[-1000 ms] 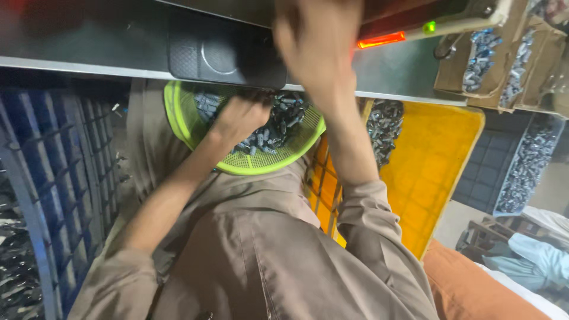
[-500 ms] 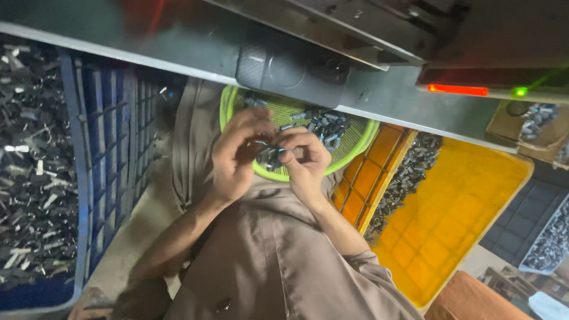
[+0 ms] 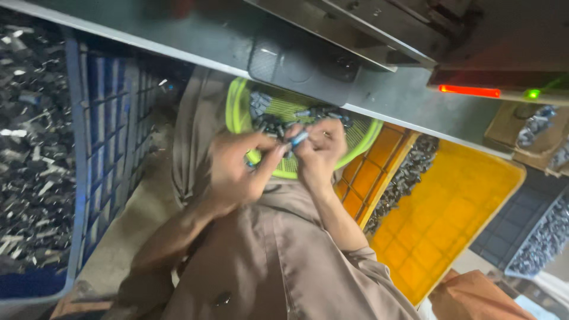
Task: The person repeatedly picks small black and blue plastic parts from a green basket, joins them by hand, and places the assembled units into a machine slot. The person occasionally transfers loose parts from a blue crate into the basket to continue the cycle.
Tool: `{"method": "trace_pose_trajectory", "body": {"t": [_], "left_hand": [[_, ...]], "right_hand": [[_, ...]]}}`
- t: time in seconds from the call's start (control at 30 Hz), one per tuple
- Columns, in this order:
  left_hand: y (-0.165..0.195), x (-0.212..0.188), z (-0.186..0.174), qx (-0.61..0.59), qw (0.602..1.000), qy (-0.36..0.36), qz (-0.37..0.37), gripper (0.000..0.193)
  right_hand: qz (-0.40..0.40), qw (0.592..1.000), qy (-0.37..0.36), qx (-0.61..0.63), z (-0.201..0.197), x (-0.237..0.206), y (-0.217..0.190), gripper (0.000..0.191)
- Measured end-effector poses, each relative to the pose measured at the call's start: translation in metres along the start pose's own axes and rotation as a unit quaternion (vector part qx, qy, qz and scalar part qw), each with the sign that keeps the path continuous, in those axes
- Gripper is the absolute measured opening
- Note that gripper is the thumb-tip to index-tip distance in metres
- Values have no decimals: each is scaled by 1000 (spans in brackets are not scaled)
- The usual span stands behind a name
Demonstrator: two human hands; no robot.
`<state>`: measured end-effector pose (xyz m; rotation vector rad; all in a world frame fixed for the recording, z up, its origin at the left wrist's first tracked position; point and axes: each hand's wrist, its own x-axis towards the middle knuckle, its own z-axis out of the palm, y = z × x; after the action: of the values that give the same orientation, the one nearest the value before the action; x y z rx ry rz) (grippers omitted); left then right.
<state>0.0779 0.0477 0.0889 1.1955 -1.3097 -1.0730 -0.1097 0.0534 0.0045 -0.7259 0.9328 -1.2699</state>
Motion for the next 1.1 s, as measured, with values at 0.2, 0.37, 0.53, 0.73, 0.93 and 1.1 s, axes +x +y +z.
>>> {"method": "trace_pose_trajectory", "body": {"t": [0.2, 0.37, 0.53, 0.73, 0.93, 1.1], "left_hand": [[-3, -19, -17, 187, 980, 6, 67, 6], [-46, -31, -15, 7, 996, 6, -86, 12], [-68, -46, -3, -171, 982, -3, -74, 38], [-82, -67, -14, -350, 933, 19, -83, 47], [-87, -61, -22, -395, 915, 17, -79, 41], [-77, -53, -25, -384, 922, 11, -58, 36]], "right_hand": [[119, 988, 53, 84, 7, 29, -40, 43], [-272, 938, 61, -205, 28, 88, -101, 16], [-570, 611, 50, -548, 51, 152, -98, 22], [-492, 748, 93, -436, 34, 183, -80, 20], [-493, 669, 1, -556, 43, 175, -109, 29], [-498, 642, -21, -583, 81, 114, -127, 15]]}}
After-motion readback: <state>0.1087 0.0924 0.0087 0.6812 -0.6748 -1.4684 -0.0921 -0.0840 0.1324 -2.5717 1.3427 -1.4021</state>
